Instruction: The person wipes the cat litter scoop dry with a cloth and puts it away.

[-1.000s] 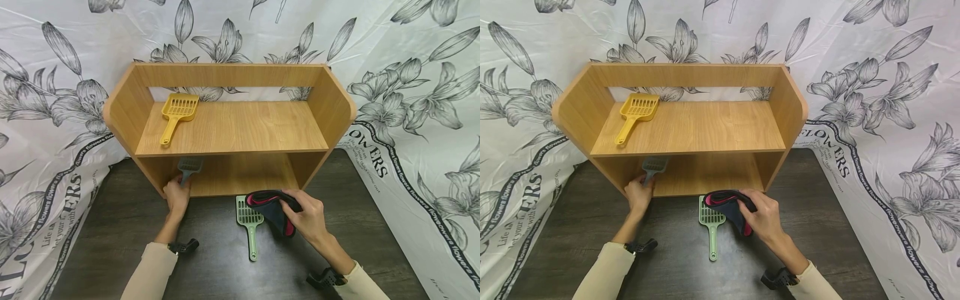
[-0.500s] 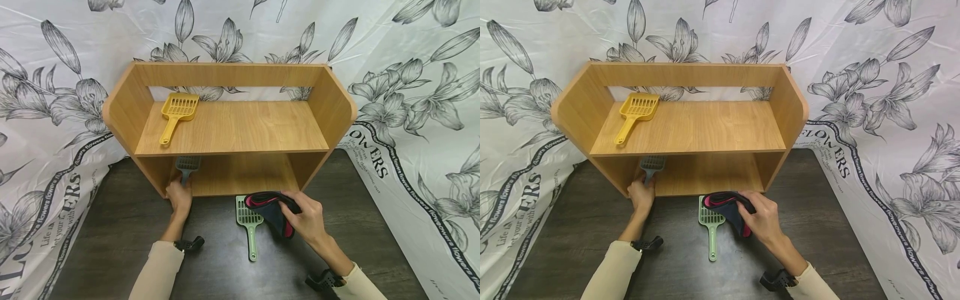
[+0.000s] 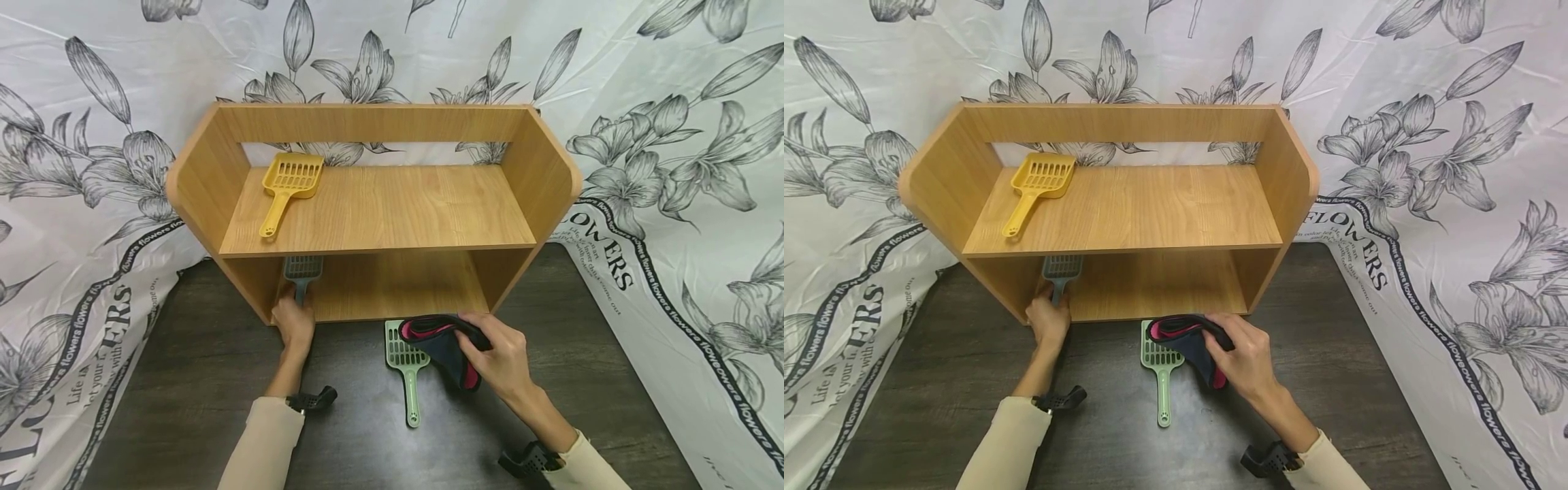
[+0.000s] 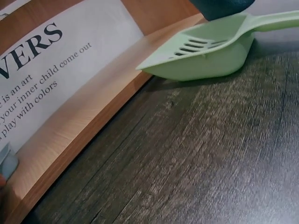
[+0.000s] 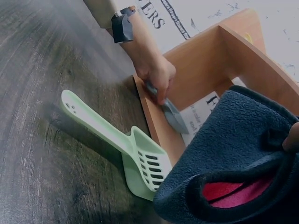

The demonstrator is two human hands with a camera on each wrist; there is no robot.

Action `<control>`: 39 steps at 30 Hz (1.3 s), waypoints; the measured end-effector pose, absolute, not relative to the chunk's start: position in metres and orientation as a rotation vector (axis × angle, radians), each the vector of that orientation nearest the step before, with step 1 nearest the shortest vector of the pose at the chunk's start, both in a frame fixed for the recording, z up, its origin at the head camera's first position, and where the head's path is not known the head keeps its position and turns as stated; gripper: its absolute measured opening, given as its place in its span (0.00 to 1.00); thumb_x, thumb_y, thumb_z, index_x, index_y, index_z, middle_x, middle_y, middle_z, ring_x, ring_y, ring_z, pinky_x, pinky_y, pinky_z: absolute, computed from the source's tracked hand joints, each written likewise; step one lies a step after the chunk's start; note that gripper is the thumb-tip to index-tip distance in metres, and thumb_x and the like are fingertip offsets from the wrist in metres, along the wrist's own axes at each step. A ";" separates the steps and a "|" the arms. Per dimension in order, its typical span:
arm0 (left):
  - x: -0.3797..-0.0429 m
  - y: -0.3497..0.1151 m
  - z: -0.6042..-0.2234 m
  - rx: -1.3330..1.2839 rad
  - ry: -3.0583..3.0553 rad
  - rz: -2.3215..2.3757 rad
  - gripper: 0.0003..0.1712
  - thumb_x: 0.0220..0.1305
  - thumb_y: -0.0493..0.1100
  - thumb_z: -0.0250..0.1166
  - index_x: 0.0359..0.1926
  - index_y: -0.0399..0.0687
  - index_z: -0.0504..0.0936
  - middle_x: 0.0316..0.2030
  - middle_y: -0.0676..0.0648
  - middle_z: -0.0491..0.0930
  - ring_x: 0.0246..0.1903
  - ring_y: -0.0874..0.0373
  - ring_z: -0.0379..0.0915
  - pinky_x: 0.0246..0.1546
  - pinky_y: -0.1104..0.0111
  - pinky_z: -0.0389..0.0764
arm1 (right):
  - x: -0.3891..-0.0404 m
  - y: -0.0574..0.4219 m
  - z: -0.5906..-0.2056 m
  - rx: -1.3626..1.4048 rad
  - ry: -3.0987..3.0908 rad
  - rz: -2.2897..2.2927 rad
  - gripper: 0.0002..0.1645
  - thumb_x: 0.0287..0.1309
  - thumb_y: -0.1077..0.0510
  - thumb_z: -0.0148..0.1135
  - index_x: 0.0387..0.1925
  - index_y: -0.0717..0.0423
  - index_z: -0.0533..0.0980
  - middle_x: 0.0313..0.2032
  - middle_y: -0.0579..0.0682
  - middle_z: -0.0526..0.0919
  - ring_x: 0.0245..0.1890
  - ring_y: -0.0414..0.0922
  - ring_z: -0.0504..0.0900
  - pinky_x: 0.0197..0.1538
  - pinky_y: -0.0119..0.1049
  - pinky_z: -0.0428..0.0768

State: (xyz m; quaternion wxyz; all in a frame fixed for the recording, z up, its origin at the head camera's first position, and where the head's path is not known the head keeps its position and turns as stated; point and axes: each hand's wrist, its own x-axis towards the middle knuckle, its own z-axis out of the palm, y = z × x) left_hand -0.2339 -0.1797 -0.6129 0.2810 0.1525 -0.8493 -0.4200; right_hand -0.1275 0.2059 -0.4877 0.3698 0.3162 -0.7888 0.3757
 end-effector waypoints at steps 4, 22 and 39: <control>-0.223 -0.174 -0.594 0.386 -2.296 -1.161 0.12 0.70 0.41 0.70 0.35 0.34 0.81 0.27 0.31 0.81 0.24 0.35 0.75 0.31 0.36 0.77 | -0.127 0.206 -0.488 0.808 -2.023 0.968 0.18 0.51 0.68 0.75 0.47 0.62 0.87 0.41 0.56 0.91 0.36 0.53 0.91 0.50 0.27 0.84; -0.176 -0.165 -0.564 0.179 -2.433 -0.927 0.40 0.64 0.45 0.78 0.69 0.29 0.73 0.63 0.27 0.75 0.63 0.29 0.68 0.58 0.36 0.75 | -0.129 0.210 -0.483 0.789 -2.018 0.979 0.20 0.47 0.69 0.76 0.46 0.62 0.87 0.40 0.56 0.91 0.35 0.54 0.91 0.50 0.25 0.83; -0.116 -0.091 -0.536 -0.196 -2.845 -1.027 0.61 0.58 0.66 0.78 0.78 0.31 0.62 0.75 0.31 0.64 0.74 0.35 0.61 0.66 0.38 0.73 | -0.130 0.233 -0.474 0.750 -2.075 0.951 0.24 0.44 0.70 0.78 0.48 0.60 0.88 0.41 0.54 0.92 0.36 0.53 0.92 0.51 0.21 0.81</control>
